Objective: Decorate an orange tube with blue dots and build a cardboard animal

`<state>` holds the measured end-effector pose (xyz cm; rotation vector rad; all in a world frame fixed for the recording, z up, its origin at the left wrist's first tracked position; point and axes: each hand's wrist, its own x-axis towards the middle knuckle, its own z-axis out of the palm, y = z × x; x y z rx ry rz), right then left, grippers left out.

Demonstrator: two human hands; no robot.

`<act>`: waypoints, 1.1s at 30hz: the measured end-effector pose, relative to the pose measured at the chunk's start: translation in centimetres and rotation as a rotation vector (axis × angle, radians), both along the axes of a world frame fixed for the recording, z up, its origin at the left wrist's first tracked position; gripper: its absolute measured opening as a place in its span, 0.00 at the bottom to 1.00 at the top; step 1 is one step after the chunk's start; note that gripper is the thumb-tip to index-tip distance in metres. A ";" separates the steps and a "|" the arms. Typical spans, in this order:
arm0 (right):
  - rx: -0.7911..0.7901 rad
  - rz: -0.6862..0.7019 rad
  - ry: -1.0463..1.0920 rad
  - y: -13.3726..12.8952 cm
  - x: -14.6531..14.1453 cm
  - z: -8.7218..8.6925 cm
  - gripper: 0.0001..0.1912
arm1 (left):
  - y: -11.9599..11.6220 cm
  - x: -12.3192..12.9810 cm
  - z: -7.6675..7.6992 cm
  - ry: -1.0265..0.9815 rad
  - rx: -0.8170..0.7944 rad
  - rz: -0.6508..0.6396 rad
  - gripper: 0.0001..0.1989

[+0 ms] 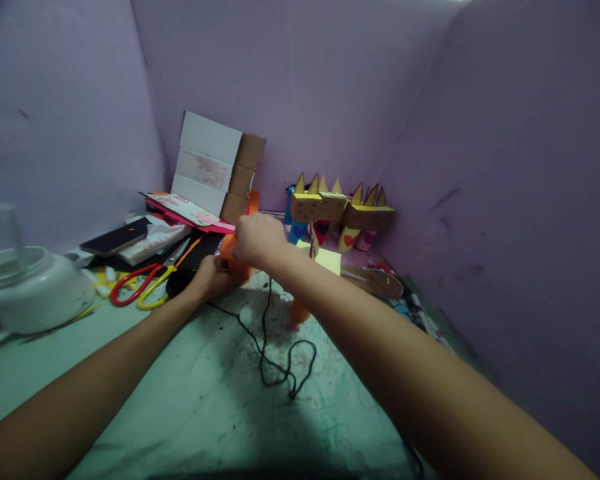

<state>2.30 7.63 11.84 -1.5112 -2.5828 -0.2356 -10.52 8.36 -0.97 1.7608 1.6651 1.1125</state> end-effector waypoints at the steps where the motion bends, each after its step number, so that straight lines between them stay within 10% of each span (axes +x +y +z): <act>1: 0.000 -0.001 0.000 0.0 0.0 0.0 0.13 | 0.0 0.0 -0.1 -0.003 0.000 0.000 0.14; 33: 0.008 0.000 0.011 0.0 0.1 -0.2 0.10 | 0.5 0.0 -0.5 -0.082 0.028 -0.014 0.17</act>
